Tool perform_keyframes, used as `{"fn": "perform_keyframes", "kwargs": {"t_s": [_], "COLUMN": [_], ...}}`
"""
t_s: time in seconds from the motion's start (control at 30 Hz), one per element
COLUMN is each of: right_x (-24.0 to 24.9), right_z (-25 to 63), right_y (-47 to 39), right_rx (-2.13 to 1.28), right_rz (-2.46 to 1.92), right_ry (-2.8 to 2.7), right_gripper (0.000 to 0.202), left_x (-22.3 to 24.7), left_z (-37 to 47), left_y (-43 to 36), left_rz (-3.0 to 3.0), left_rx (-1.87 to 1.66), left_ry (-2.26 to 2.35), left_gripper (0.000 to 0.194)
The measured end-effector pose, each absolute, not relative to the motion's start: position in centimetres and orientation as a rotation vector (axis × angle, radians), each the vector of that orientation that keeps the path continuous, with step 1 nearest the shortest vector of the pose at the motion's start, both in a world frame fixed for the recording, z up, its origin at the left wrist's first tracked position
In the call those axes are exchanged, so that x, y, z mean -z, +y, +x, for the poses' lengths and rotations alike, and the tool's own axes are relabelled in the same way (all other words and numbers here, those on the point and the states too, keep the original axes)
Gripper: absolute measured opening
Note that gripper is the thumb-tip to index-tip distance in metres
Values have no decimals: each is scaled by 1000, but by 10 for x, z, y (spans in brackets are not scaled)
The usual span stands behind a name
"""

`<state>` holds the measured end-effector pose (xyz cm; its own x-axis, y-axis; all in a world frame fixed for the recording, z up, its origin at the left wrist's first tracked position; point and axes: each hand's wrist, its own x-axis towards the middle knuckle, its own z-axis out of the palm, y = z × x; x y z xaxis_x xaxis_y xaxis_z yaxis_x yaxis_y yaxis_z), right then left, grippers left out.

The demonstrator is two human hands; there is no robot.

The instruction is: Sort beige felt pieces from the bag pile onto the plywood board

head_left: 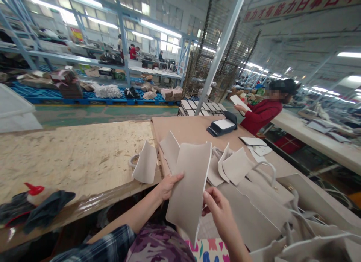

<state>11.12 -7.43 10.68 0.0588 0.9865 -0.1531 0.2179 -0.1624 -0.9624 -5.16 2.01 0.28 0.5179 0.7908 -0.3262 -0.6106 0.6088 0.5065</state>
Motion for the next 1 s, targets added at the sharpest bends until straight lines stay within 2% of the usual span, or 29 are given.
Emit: {"fn": "perform_keyframes", "kwargs": {"t_s": [0.2,0.4,0.63,0.7,0.77,0.83,1.0], "right_x": [-113,-128,-131,-124,-113,-100,-77], "right_z": [121,139,172,186,201,213,240], "right_y": [-62,-51,-33,-29,-29,-35,-62], "right_rx": [-883,-603,-351,-463,-745,-912,-840], "right_rz": [-1715,-1800,-1723,-1656,-1577,-1507,-1740], "right_ry": [-1373,-1458,-1462,-1397,-1285,-1262,-1457], "right_gripper": [44,41,37,35,33,38,28], "left_x": [-9,-4,-21,-27,-32,-35,-27], "left_z": [-50,-51,-33,-20,-5,10,52], "left_y": [13,10,3,2,3,6,15], "left_rz": [442,490,525,521,504,493,482], "left_rx": [-841,-823,-757,-718,-677,-654,-578], "left_ry": [504,533,620,684,759,833,1036], "left_gripper": [51,58,71,73,73,75,81]}}
